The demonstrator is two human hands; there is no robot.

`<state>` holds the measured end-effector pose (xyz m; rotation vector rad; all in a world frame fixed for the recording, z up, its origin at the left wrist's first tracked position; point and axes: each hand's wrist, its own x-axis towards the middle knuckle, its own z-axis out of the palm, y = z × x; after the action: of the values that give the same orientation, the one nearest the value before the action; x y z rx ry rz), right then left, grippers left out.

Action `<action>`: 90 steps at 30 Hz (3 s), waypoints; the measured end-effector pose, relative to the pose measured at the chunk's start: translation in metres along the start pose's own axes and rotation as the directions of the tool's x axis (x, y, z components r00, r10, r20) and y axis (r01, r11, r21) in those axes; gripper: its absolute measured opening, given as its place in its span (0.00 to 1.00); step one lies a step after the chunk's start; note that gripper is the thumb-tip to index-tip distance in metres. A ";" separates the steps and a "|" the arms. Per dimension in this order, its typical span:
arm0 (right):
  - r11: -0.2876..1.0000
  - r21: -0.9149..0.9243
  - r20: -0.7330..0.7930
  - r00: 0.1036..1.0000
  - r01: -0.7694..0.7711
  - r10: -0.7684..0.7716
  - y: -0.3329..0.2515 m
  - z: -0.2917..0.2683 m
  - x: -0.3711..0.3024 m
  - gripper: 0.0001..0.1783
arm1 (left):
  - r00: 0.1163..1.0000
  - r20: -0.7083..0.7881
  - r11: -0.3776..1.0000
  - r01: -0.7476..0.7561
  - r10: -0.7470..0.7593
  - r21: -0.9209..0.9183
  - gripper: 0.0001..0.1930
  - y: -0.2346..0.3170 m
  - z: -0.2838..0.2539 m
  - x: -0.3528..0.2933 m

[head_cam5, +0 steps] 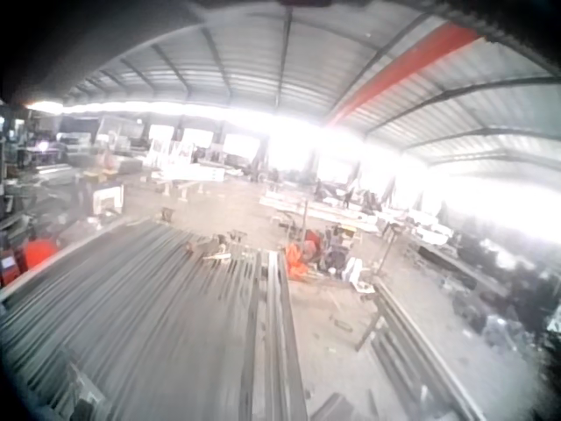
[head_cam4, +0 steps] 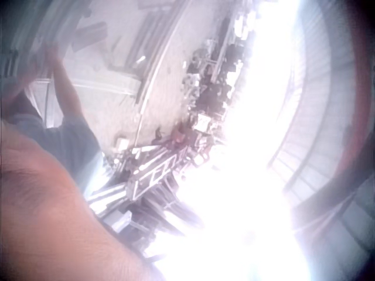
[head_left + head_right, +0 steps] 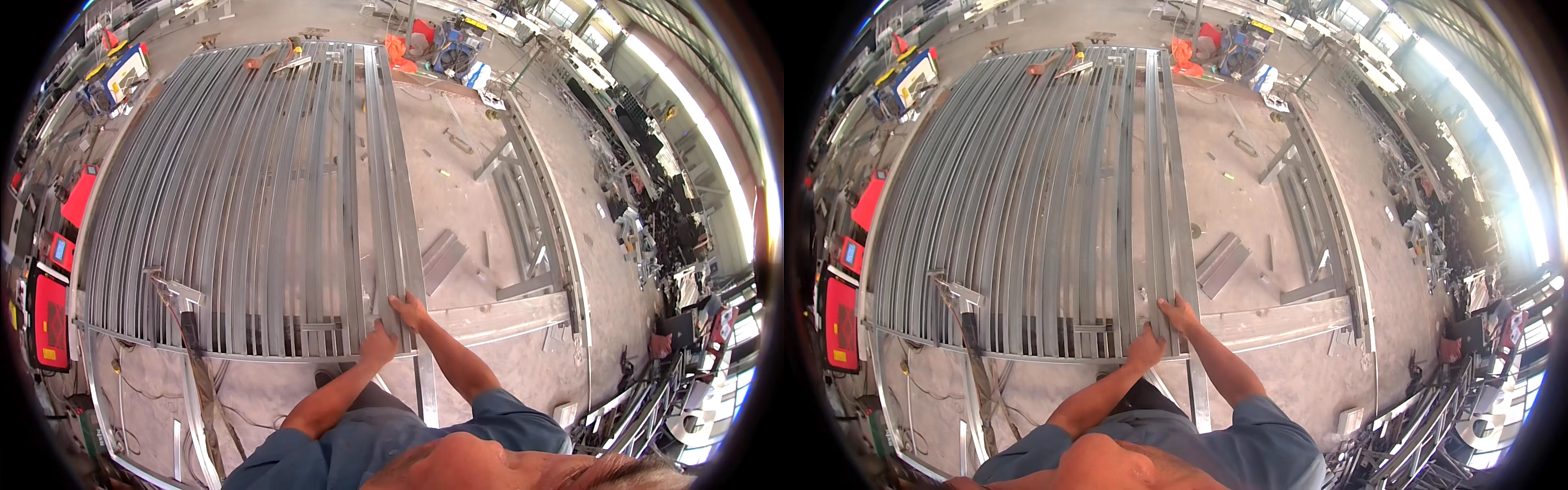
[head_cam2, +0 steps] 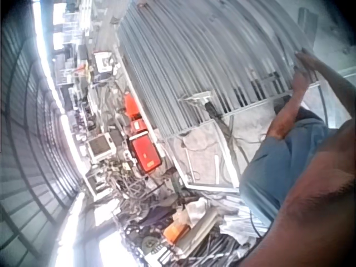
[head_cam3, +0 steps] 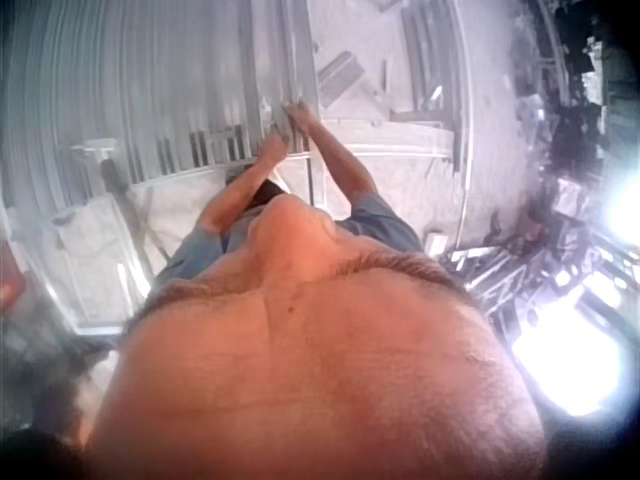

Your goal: The person positions metal bars onto a metal frame and uses a handheld welding tool to join them. The person repeatedly places bars and welds them in place, creating a grid-like structure.

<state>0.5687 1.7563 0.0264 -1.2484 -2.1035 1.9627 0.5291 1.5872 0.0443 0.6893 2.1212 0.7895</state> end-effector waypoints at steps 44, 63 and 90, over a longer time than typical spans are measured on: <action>0.944 -0.007 -0.845 0.507 -0.330 0.171 0.196 0.010 -0.188 0.27 | 0.938 -0.181 0.869 -0.186 0.296 0.459 0.49 0.016 0.022 0.072; 0.734 0.163 -0.710 0.439 -0.659 0.551 0.171 0.016 -0.186 0.32 | 0.948 -0.307 0.837 0.098 0.086 0.539 0.43 0.040 0.058 0.076; 0.745 0.127 -0.709 0.465 -0.655 0.530 0.147 0.005 -0.199 0.33 | 0.917 -0.393 0.989 0.118 -0.072 0.092 0.61 0.049 0.040 0.069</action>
<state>0.7799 1.6304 -0.0006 -2.5372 -1.5092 1.0211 0.5318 1.6791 0.0262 0.5121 2.5562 0.8073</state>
